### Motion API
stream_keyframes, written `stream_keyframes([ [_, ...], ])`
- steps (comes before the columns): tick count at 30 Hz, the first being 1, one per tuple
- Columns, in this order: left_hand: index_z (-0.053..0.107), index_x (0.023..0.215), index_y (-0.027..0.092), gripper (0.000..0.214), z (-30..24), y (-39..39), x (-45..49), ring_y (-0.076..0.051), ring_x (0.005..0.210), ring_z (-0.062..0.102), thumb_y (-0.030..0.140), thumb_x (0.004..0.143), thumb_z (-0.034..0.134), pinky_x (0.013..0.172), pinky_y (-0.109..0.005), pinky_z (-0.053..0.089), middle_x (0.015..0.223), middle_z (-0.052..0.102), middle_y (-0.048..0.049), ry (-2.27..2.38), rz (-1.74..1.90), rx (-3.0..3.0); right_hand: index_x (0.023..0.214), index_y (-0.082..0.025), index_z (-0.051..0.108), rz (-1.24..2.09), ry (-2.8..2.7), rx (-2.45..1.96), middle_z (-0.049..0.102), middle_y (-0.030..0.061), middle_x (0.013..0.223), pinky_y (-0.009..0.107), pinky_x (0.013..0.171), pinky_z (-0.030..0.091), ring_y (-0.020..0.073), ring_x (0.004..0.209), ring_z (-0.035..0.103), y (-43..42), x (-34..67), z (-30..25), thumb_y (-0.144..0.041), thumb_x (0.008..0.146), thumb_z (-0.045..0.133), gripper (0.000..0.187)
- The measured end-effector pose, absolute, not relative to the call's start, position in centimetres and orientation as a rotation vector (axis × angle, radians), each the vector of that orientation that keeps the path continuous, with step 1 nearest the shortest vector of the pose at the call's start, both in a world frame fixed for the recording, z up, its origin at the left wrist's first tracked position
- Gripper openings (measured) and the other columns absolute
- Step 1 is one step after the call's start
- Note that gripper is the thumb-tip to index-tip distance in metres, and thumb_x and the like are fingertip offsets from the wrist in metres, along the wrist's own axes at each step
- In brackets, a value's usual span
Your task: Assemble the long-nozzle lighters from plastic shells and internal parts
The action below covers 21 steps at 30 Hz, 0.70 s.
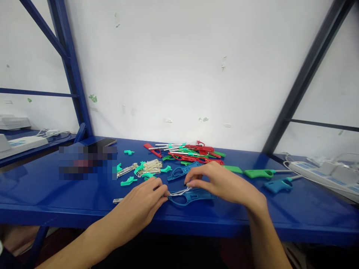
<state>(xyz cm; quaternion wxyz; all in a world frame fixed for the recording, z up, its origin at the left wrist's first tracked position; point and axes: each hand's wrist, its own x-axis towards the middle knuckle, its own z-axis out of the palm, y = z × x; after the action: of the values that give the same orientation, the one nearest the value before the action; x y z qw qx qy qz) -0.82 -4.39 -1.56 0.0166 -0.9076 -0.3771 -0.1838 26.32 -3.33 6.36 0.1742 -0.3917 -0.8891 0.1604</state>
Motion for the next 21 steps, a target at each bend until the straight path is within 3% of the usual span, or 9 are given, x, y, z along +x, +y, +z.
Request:
stream_keyframes([
  [5, 0.068, 0.110, 0.023, 0.019, -1.72, -4.35, -0.86, -0.024, 0.098, 0.064, 0.022, 0.111, 0.049, 0.081, -0.035, 0.047, 0.107, 0.063, -0.0049, -1.166, -0.619, -2.821, 0.106, -0.026, 0.073, 0.462, -2.536, -1.188, 0.075, -0.0035, 0.083, 0.025, 0.067, 0.043, 0.0153, 0.073, 0.067, -3.30, 26.38, 6.23, -0.030, 0.107, 0.059, 0.014],
  [14, 0.067, 0.110, 0.023, 0.021, -1.91, -4.04, -1.04, -0.024, 0.097, 0.063, 0.026, 0.112, 0.046, 0.084, -0.036, 0.048, 0.108, 0.063, -0.0054, -1.187, -0.604, -2.851, 0.121, -0.026, 0.067, 0.558, -2.537, -1.223, 0.068, -0.0032, 0.073, 0.027, 0.066, 0.041, 0.0162, 0.069, 0.063, -3.17, 26.39, 5.89, -0.030, 0.110, 0.048, 0.022],
  [21, 0.062, 0.128, 0.027, 0.026, -1.16, -4.35, -0.75, -0.024, 0.100, 0.063, 0.018, 0.111, 0.044, 0.084, -0.035, 0.048, 0.113, 0.062, -0.0046, -1.158, -0.634, -2.894, 0.122, -0.026, 0.063, 0.550, -2.602, -1.263, 0.065, -0.0042, 0.069, 0.028, 0.068, 0.039, 0.0159, 0.069, 0.061, -3.20, 26.35, 5.58, -0.027, 0.110, 0.042, 0.024],
])
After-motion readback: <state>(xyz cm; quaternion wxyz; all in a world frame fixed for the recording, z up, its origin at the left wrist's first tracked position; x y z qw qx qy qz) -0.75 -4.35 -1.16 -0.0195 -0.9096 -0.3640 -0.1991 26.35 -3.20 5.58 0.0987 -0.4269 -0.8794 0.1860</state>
